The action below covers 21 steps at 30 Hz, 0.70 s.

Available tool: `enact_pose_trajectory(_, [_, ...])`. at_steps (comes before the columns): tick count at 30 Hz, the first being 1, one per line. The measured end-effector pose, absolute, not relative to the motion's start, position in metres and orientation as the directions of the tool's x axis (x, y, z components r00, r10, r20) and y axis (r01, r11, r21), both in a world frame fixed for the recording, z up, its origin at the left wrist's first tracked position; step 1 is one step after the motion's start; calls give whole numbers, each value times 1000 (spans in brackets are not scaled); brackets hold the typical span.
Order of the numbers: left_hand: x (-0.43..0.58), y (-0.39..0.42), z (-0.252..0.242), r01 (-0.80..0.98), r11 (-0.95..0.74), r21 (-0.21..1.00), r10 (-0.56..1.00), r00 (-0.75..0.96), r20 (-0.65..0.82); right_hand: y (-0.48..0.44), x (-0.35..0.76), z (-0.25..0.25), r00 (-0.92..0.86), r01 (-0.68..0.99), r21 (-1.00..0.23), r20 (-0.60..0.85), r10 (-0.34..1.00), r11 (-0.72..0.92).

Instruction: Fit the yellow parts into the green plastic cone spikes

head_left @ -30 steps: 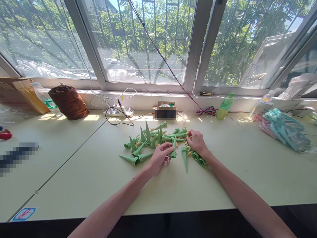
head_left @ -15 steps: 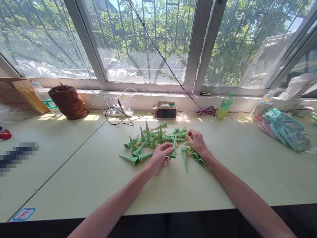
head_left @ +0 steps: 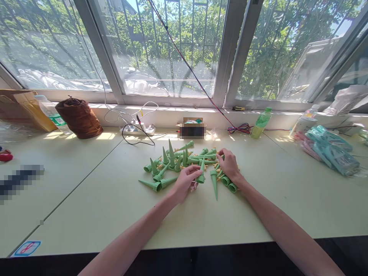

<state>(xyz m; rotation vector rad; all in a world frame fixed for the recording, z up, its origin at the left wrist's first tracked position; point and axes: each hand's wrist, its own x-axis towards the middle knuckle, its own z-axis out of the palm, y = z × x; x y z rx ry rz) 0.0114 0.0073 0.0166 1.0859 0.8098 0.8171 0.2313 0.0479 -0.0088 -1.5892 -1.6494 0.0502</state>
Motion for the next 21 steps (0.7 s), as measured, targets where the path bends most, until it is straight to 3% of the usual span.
enact_pose_trajectory(8, [11,8,15,-170,261,950,872,465,-156,43,231,4,156,848,-470,664,731,246])
enact_pose_trajectory(14, [11,9,11,-175,263,949,879,449,-161,25,209,18,131,813,-430,793,595,394])
enact_pose_trajectory(21, [11,9,12,-171,140,975,911,408,-60,5,172,14,-69,698,-394,794,603,598])
